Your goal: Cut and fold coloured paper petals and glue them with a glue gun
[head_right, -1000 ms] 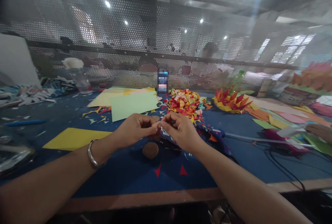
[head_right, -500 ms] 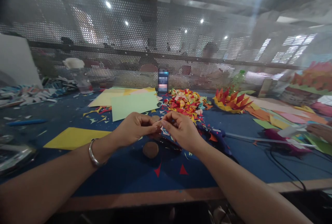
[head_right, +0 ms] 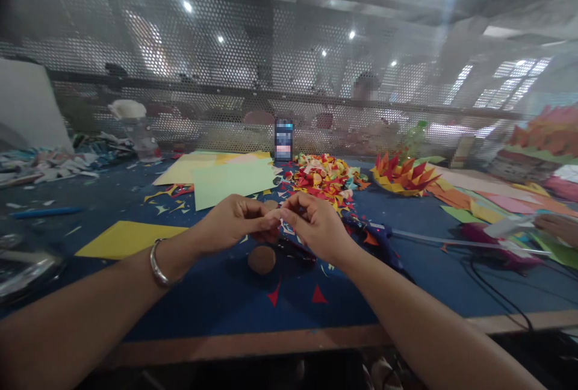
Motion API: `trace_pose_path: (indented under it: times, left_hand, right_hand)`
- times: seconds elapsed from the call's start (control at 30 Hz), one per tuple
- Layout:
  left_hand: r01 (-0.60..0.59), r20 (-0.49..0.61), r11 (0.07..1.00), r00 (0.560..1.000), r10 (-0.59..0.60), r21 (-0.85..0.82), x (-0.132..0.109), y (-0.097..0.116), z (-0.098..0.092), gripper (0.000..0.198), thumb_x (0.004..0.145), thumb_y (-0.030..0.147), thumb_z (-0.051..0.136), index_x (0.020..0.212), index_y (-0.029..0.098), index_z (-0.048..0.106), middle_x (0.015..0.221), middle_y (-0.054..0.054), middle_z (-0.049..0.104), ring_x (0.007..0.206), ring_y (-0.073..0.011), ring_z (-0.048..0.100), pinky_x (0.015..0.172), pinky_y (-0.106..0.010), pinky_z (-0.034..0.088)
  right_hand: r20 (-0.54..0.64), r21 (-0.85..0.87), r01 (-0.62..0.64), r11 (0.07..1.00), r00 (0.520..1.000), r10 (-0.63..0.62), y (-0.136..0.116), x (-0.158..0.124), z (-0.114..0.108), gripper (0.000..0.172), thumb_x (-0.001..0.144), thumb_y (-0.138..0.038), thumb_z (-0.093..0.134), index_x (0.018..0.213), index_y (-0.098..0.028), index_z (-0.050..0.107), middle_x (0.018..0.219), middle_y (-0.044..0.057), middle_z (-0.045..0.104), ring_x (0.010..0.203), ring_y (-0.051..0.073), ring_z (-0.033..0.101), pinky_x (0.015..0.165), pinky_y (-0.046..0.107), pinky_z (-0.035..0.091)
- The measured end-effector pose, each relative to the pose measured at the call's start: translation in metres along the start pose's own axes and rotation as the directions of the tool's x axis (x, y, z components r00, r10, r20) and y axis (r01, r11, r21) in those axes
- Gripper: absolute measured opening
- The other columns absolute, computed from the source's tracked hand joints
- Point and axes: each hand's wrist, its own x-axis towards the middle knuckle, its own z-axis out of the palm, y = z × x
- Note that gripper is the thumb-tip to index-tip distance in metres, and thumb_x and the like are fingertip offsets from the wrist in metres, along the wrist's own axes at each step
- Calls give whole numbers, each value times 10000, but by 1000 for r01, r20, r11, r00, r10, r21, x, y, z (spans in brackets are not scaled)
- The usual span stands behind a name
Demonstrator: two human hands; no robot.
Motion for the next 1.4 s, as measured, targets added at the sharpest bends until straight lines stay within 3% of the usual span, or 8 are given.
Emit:
trace_pose_path:
  times: [0.17, 0.3, 0.43, 0.6, 0.77, 0.9, 1.07, 1.4]
  left_hand:
    - [-93, -15, 983, 995, 97, 159, 2, -5, -3, 212, 823, 335, 615, 727, 146, 621, 709, -34, 664, 655, -131, 624, 648, -263, 505]
    - [-155, -12, 972, 987, 159, 176, 1, -2, 0, 251, 836, 347, 587, 669, 160, 572, 672, -13, 603, 635, -116, 566, 636, -253, 490]
    - [-146, 9, 981, 989, 146, 129, 1, 0, 2, 250, 835, 353, 584, 690, 150, 602, 684, -22, 604, 644, -122, 564, 648, -262, 484]
    - [-161, -111, 943, 974, 200, 290, 2, -3, 2, 225, 800, 344, 629, 893, 146, 684, 793, -46, 663, 696, -132, 562, 642, -255, 442]
    - [-164, -101, 936, 974, 204, 311, 3, -5, 0, 142, 779, 292, 644, 779, 153, 674, 702, -17, 632, 642, -117, 531, 601, -245, 404]
    - [-128, -115, 979, 982, 147, 159, 3, -6, 0, 167, 755, 314, 686, 747, 149, 665, 650, 7, 595, 610, -104, 504, 594, -243, 382]
    - [12, -169, 992, 985, -34, -127, 3, 2, 1, 222, 726, 354, 729, 810, 150, 704, 755, -34, 661, 707, -126, 570, 669, -255, 417]
    - [19, -168, 962, 983, -67, -272, 2, 3, 3, 189, 751, 342, 723, 777, 156, 706, 779, -40, 664, 729, -119, 585, 658, -240, 425]
  right_hand:
    - [0, -1, -9, 1000, 1000, 9, 2, 0, 0, 202, 886, -371, 571, 842, -179, 528, 570, -79, 460, 361, 36, 385, 352, 183, 267]
    - [3, 5, 8, 1000, 1000, -8, 4, 0, -1, 205, 891, -375, 559, 837, -180, 526, 581, -78, 456, 365, 35, 379, 354, 186, 256]
    - [-1, -15, 9, 1000, 1000, -9, 4, -1, -1, 204, 893, -372, 555, 835, -179, 524, 588, -74, 455, 370, 38, 380, 357, 190, 255]
    - [9, -87, 46, 995, 999, -45, 7, 0, -1, 181, 882, -347, 576, 829, -179, 537, 606, -67, 454, 409, 43, 387, 392, 191, 298]
    - [35, -188, 88, 978, 996, -83, 9, 0, 1, 175, 895, -331, 559, 817, -174, 567, 655, -39, 508, 483, 59, 423, 456, 197, 353]
    - [23, -188, 88, 978, 996, -86, 8, -1, 1, 175, 892, -343, 565, 831, -179, 573, 664, -38, 521, 476, 59, 420, 457, 200, 361]
    - [-56, -125, 77, 989, 995, -85, 7, -2, 0, 173, 909, -363, 540, 918, -193, 575, 664, -47, 521, 429, 52, 398, 406, 199, 326]
    - [-36, -122, 90, 988, 995, -95, 8, -2, 0, 138, 899, -331, 557, 914, -195, 576, 715, -31, 559, 470, 56, 421, 435, 198, 350]
